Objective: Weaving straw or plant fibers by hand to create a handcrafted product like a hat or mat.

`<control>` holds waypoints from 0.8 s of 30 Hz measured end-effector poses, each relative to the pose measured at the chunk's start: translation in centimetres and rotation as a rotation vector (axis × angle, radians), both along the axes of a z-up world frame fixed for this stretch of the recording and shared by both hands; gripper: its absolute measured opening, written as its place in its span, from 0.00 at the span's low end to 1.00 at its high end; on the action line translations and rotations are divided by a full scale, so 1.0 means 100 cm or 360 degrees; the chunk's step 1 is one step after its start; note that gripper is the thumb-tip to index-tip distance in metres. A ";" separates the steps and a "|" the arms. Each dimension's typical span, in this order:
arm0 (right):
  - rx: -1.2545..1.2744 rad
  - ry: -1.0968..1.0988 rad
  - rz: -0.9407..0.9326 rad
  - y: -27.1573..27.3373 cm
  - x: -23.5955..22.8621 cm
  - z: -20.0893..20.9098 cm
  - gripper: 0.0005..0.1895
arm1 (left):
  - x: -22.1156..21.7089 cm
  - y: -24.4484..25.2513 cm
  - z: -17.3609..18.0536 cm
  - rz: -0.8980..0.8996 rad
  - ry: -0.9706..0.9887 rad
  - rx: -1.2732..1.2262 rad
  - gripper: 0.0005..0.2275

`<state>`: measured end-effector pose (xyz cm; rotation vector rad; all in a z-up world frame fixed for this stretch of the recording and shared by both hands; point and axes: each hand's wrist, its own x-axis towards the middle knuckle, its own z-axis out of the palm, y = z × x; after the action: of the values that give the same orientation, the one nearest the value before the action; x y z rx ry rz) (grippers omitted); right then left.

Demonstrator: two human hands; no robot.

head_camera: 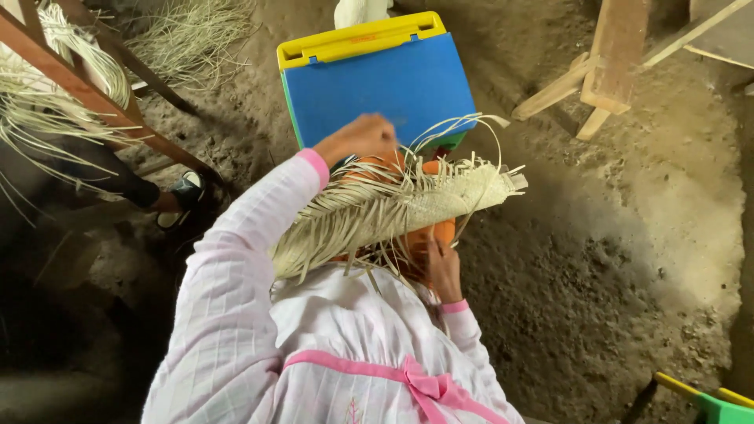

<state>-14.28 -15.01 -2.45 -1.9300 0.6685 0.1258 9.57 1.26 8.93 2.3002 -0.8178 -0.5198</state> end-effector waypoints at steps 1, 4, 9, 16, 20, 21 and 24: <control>0.0182 0.0034 -0.0050 0.002 0.006 0.024 0.22 | 0.000 0.005 -0.024 -0.0147 0.0118 0.0136 0.09; 0.0736 0.0103 -0.0279 0.010 0.020 0.054 0.21 | -0.003 0.005 -0.069 -0.0424 0.0182 0.0432 0.09; 0.1798 0.0136 -0.0555 0.022 0.041 0.078 0.28 | -0.004 -0.009 -0.114 -0.0752 0.0043 0.0711 0.10; 0.1927 0.0157 -0.0572 0.023 0.053 0.038 0.31 | 0.005 -0.012 -0.160 -0.0698 -0.0079 0.0655 0.12; 0.1888 0.0059 -0.0701 0.040 0.053 0.083 0.29 | -0.001 -0.004 -0.178 -0.0594 0.0006 0.0551 0.13; 0.1895 0.0048 -0.0718 0.042 0.055 0.085 0.29 | 0.008 -0.001 -0.198 -0.0613 0.0003 0.0558 0.13; 0.1841 0.0028 -0.0792 0.048 0.063 0.106 0.30 | 0.026 0.005 -0.228 -0.0739 0.0225 0.0019 0.09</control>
<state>-8.01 -10.23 8.10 -0.6361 0.8141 0.1651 12.22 1.75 -13.82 2.0519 -1.2851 -0.8786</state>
